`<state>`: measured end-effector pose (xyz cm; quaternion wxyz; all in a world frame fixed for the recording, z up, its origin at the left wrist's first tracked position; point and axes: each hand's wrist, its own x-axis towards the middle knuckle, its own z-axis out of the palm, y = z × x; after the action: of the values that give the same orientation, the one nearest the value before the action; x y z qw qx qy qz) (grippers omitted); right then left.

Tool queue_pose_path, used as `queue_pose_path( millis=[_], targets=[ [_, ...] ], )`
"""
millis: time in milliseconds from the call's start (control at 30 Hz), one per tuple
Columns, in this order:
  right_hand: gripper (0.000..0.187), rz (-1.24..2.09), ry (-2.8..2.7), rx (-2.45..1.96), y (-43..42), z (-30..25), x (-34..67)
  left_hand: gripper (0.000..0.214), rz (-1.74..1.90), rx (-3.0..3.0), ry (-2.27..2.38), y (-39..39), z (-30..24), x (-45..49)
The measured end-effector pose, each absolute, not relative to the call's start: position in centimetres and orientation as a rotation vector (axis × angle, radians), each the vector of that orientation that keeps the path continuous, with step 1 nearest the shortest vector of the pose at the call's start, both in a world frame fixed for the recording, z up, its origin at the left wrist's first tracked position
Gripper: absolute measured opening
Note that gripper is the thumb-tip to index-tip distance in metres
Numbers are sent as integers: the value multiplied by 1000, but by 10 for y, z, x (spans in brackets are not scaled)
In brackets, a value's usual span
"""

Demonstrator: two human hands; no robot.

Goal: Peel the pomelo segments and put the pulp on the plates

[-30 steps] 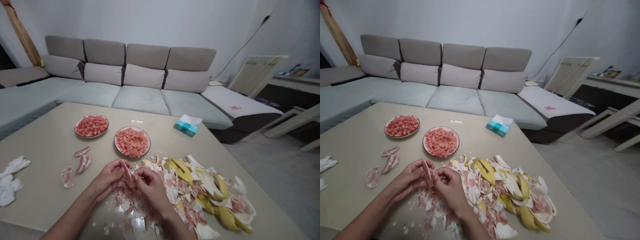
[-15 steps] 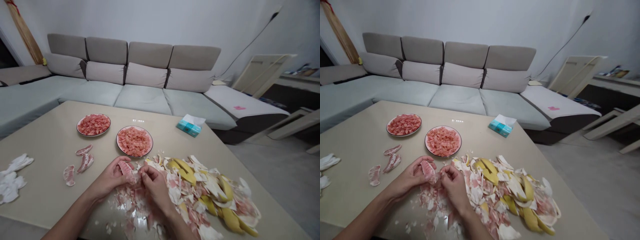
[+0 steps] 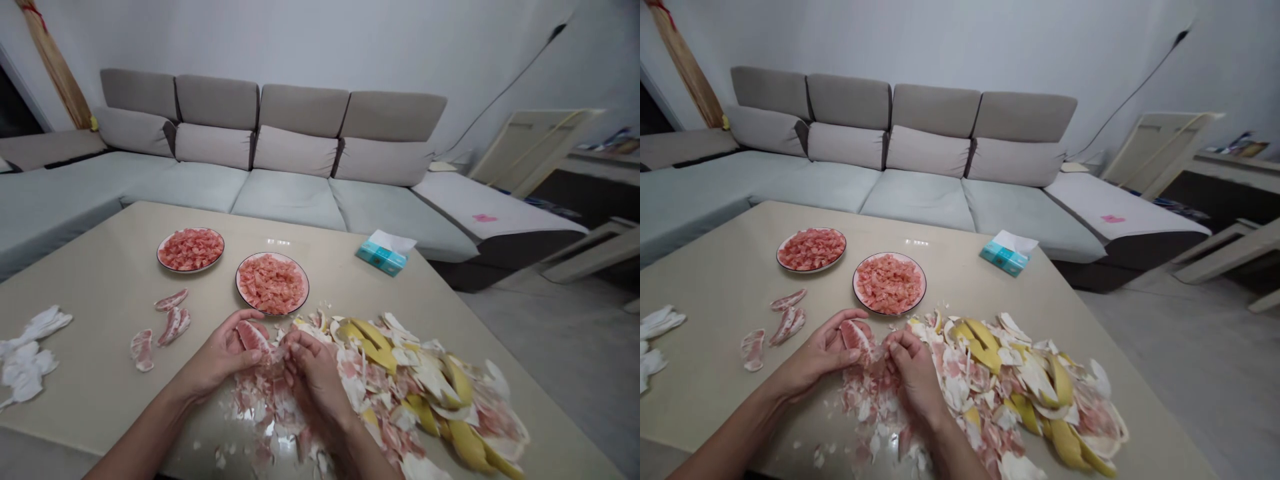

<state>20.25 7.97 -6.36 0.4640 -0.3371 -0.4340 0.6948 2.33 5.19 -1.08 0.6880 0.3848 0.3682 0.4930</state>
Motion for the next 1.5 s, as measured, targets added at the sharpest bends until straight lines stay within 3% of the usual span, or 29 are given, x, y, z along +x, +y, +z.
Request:
queue_pose_path(
  millis=[100,200,233,333,433,1067,1300,1433,1500],
  targets=[
    [29,1678,-1215,-823,77,-54,204,55,1141,857,877,52,-9,23],
    [44,1534,-1415,-887,75,-47,204,57,1161,845,877,53,-9,24],
    [42,1446,-1483,-909,75,-45,203,58,1164,843,875,53,-10,25],
    [10,1143,-1620,-905,76,-43,203,57,1169,858,904,53,-15,25],
    [10,999,-1657,-898,76,-43,204,56,1164,892,931,53,-20,25],
    [24,1160,-1136,-1066,84,-37,213,58,1226,730,764,54,-18,11],
    [13,1104,-1645,-982,82,-38,218,50,1255,698,699,57,-17,8],
    [35,911,-1898,-943,81,-39,218,52,1216,714,687,55,-21,10],
    [34,842,-1934,-936,82,-37,219,54,1202,716,683,54,-22,10]
  ],
)
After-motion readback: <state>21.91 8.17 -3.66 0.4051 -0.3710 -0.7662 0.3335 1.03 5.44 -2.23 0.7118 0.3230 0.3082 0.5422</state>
